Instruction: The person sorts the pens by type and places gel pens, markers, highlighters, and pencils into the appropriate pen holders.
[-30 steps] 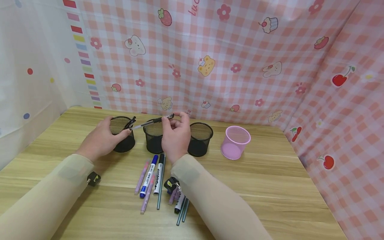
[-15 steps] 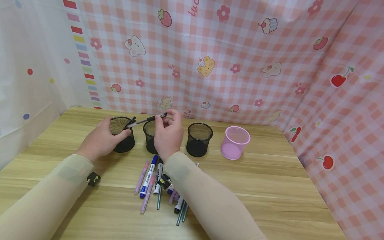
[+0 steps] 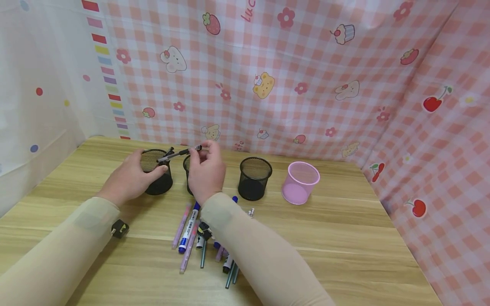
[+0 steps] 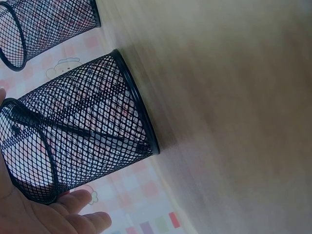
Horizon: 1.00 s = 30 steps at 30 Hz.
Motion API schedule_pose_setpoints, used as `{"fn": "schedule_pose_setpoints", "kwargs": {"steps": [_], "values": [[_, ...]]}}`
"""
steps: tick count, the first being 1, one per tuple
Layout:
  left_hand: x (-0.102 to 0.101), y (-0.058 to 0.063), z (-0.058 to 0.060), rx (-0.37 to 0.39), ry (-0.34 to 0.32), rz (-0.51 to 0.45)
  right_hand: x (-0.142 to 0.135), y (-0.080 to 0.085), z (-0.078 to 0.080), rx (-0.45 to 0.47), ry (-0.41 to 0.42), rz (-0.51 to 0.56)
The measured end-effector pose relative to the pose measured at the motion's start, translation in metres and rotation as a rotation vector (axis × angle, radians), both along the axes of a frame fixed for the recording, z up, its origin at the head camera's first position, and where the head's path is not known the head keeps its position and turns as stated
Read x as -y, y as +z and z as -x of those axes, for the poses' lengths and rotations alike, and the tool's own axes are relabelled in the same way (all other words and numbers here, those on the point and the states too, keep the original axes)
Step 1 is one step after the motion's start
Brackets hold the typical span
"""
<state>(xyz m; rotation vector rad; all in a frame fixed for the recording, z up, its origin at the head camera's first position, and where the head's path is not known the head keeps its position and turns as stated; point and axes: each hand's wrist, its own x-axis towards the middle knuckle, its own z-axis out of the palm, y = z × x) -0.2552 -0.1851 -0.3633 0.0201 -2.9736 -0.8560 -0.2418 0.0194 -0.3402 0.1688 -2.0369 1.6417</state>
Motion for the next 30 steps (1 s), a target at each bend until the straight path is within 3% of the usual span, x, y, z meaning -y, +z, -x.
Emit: {"fn": "schedule_pose_setpoints", "kwargs": {"steps": [16, 30], "values": [[0.000, 0.002, -0.001, 0.005, -0.001, -0.007, 0.012, -0.002, -0.003, 0.065, 0.004, -0.158], [0.000, 0.000, 0.000, -0.001, 0.000, -0.002, 0.021, -0.003, -0.003, 0.119, 0.053, -0.202]]}}
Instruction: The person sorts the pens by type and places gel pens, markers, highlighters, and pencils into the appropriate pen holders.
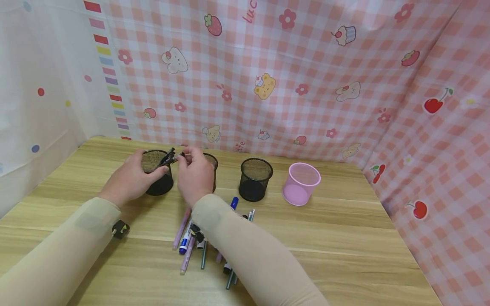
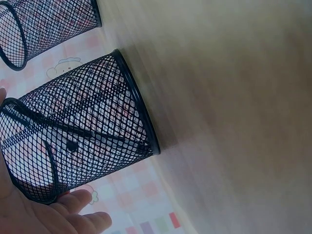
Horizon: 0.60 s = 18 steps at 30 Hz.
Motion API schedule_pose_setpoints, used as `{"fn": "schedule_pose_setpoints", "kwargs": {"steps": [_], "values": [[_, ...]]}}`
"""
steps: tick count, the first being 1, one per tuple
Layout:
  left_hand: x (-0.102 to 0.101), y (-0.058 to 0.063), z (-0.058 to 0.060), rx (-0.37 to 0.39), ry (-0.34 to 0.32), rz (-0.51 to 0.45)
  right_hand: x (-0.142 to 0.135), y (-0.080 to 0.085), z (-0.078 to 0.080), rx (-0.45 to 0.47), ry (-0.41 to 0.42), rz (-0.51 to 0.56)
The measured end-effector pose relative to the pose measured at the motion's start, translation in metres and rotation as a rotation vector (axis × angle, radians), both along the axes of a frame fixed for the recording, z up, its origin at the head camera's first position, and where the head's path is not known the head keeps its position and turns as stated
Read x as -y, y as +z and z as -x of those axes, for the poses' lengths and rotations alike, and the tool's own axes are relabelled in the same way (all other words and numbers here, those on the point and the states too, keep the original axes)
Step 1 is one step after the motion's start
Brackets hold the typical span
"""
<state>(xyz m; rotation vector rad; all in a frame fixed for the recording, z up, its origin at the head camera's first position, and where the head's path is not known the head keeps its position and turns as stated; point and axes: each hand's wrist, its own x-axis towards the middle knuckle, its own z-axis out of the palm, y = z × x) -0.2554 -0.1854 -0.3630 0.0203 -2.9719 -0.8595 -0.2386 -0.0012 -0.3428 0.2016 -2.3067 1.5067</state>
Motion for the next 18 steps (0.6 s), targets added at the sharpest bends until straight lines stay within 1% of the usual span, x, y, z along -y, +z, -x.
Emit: {"fn": "schedule_pose_setpoints", "kwargs": {"steps": [13, 18], "values": [[0.0004, -0.0006, 0.0001, 0.007, 0.000, -0.003, 0.0065, 0.0018, -0.0006, 0.053, 0.003, -0.067], [0.0003, -0.0005, 0.0002, 0.005, 0.001, -0.007, 0.0074, 0.0011, 0.0000, 0.050, 0.007, -0.091]]}}
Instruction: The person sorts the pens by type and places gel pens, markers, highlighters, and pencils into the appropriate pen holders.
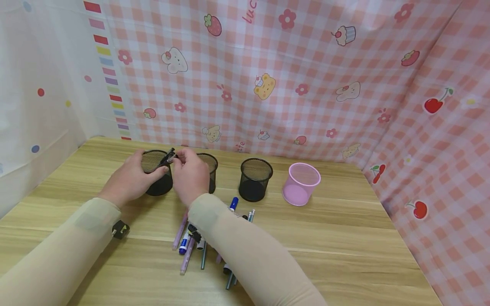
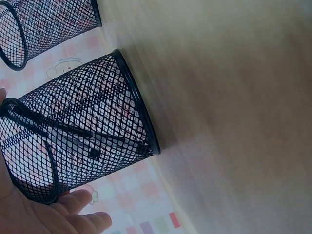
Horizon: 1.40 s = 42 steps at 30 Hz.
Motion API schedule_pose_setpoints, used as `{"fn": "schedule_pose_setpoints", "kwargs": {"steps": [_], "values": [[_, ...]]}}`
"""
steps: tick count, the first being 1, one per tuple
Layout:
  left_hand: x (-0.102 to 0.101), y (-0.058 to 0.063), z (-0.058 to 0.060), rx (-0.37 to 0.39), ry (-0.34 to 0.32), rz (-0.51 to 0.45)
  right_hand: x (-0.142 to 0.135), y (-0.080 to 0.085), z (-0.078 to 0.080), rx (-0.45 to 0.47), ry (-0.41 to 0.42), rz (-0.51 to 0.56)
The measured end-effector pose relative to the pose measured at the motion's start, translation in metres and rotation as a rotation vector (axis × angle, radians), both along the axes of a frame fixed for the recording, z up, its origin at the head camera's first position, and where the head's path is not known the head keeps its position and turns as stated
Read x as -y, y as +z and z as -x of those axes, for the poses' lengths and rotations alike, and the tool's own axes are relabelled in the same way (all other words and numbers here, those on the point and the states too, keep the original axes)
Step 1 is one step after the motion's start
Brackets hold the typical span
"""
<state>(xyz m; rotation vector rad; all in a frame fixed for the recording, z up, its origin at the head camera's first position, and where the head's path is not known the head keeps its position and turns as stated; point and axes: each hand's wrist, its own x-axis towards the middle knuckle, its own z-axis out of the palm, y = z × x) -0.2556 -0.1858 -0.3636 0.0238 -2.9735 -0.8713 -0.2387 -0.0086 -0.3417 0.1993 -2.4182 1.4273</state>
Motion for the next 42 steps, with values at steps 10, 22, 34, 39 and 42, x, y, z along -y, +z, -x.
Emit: {"fn": "schedule_pose_setpoints", "kwargs": {"steps": [10, 22, 34, 39, 42], "values": [[-0.0012, 0.0023, -0.0023, -0.004, -0.001, -0.001, 0.0004, 0.0007, -0.0005, 0.000, 0.020, -0.105], [-0.0002, 0.0020, -0.0022, -0.004, -0.005, 0.007, 0.0027, 0.0019, -0.0042, 0.003, 0.085, -0.475], [-0.0014, 0.0025, -0.0019, 0.009, -0.006, 0.006, 0.0052, 0.0033, -0.0074, 0.078, 0.113, -0.605], [-0.0011, 0.0019, -0.0018, 0.010, -0.007, 0.005, 0.0040, 0.0029, -0.0065, 0.101, 0.118, -0.593], [-0.0011, 0.0014, -0.0018, 0.005, -0.009, 0.005, 0.0021, 0.0032, -0.0066, 0.119, 0.131, -0.558]]}}
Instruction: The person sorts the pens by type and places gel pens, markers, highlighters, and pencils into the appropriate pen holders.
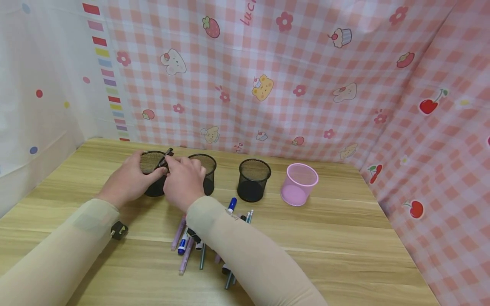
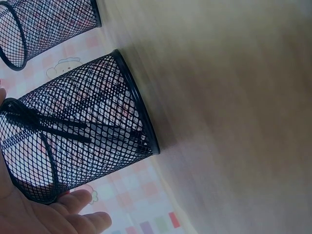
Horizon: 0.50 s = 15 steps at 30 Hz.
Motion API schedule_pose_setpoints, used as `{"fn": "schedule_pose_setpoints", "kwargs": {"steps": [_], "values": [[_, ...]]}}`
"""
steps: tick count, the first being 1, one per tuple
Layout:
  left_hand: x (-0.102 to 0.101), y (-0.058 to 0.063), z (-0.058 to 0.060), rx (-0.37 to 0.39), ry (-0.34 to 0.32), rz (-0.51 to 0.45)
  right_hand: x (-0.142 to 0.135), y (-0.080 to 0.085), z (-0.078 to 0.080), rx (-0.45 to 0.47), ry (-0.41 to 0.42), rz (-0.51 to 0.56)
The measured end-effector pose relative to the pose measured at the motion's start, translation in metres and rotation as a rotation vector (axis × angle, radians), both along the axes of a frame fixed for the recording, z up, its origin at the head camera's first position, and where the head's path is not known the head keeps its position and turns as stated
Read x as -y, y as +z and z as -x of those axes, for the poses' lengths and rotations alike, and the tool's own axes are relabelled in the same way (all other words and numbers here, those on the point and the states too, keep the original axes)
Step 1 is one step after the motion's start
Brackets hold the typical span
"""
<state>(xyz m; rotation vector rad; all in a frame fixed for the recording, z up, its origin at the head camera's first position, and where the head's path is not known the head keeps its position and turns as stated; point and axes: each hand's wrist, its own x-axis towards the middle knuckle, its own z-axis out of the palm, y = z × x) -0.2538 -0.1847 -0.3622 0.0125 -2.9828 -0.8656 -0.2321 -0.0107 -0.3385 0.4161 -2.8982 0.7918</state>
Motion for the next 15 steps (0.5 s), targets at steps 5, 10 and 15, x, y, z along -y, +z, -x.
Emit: {"fn": "schedule_pose_setpoints", "kwargs": {"steps": [5, 10, 15], "values": [[0.000, -0.001, 0.000, -0.003, -0.008, 0.004, -0.009, 0.000, -0.001, 0.028, 0.023, 0.100], [0.000, 0.000, 0.000, -0.011, -0.017, 0.015, -0.023, 0.000, -0.002, 0.020, 0.031, 0.184], [0.001, 0.004, 0.000, -0.011, -0.027, 0.038, -0.042, 0.003, -0.006, -0.012, 0.054, 0.234]]}}
